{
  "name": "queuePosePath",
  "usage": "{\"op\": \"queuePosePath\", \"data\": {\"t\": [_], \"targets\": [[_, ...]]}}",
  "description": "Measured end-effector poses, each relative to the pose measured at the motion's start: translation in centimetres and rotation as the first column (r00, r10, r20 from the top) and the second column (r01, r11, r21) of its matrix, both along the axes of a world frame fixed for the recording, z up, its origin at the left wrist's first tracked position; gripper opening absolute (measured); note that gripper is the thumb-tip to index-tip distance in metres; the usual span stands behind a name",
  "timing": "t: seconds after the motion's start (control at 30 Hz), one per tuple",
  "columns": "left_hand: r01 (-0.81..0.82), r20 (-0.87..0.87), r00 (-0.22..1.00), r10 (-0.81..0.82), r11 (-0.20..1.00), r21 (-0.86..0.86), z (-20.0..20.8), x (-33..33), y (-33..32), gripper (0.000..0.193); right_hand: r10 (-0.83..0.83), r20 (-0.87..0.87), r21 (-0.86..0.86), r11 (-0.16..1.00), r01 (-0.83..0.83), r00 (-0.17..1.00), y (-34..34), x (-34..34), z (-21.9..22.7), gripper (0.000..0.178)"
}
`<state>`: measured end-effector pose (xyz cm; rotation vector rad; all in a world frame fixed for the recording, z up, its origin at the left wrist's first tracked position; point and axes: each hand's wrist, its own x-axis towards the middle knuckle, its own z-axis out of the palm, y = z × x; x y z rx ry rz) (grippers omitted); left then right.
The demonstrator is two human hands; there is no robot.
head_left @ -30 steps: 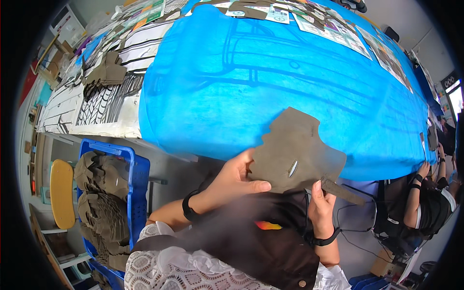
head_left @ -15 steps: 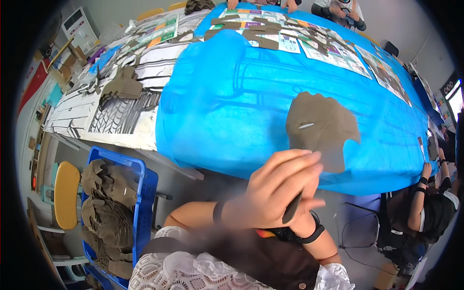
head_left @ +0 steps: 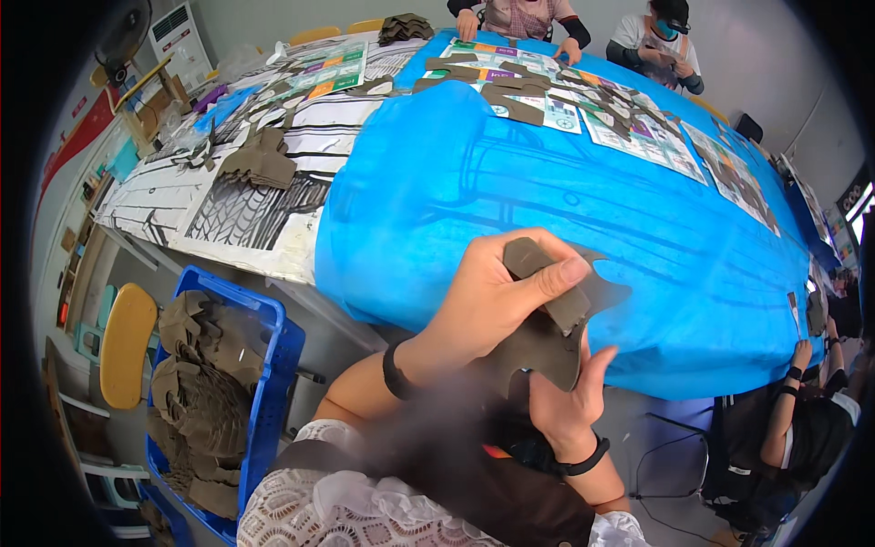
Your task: Manually aligning and assembling gray fabric shoe upper components at a factory table.
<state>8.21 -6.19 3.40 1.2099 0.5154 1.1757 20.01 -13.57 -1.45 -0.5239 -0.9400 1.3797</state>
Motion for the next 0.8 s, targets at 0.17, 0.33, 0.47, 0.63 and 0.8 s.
{"op": "queuePosePath", "data": {"t": [0.17,0.33,0.47,0.63,0.8], "targets": [[-0.215,0.029,0.977,0.213,0.974,0.074,0.1,2.3,-1.3,0.028,-0.299,-0.016,0.064,0.952,0.299,0.954,0.2,-2.1,-1.7,0.073],[-0.473,0.077,0.84,0.537,0.655,0.589,-1.5,1.8,-2.1,0.019,-0.442,-0.081,0.15,0.88,0.45,0.893,2.2,-2.8,-3.7,0.065],[-0.234,-0.059,0.919,0.389,0.66,0.714,-1.0,1.1,-2.2,0.028,-0.388,-0.04,0.153,0.908,0.389,0.921,2.3,-1.8,-2.1,0.086],[-0.342,-0.028,0.832,0.554,0.552,0.761,-1.3,1.7,-2.2,0.048,-0.535,0.073,0.204,0.834,0.513,0.842,2.5,-1.7,-1.8,0.089],[-0.431,-0.007,0.749,0.662,0.495,0.755,-1.7,0.8,-1.6,0.043,-0.734,0.228,0.399,0.67,0.626,0.64,2.5,-0.6,-1.9,0.083]]}}
